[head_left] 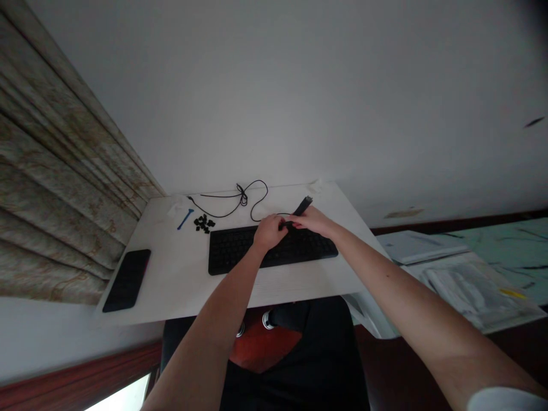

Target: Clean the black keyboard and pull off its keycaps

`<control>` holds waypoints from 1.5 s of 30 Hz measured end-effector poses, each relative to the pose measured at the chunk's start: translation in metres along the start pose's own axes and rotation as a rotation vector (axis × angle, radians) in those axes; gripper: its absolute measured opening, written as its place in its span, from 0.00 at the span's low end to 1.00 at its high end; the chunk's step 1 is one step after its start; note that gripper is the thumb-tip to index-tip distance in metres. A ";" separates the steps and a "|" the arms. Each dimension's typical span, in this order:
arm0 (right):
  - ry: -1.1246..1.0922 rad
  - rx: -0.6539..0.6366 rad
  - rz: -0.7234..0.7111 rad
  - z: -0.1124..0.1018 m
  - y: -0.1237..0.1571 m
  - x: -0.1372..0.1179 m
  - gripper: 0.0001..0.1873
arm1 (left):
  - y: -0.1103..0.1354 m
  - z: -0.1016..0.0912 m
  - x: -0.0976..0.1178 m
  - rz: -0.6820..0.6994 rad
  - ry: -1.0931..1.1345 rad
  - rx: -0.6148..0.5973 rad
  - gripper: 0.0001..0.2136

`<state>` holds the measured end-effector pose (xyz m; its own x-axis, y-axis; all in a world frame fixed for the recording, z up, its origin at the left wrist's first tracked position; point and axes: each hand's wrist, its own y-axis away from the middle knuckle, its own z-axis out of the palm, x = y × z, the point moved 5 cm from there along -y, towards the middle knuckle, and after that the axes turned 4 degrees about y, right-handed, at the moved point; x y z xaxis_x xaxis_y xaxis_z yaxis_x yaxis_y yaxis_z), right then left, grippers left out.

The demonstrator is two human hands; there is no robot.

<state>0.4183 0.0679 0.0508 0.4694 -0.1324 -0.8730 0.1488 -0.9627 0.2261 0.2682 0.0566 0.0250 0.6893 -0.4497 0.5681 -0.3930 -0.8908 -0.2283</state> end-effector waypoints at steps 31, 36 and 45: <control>0.384 -0.034 -0.254 0.005 -0.003 -0.010 0.07 | 0.000 0.002 0.001 0.068 -0.060 -0.035 0.09; 0.520 -0.027 -0.279 0.006 0.002 -0.017 0.09 | 0.000 0.003 0.001 0.068 -0.098 -0.051 0.10; 0.456 -0.048 -0.278 -0.001 0.005 -0.060 0.04 | -0.001 0.003 0.000 0.062 -0.044 -0.035 0.09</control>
<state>0.3916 0.0716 0.1042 0.7356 0.2525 -0.6286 0.3564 -0.9334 0.0421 0.2706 0.0577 0.0228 0.6890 -0.5068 0.5181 -0.4561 -0.8588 -0.2335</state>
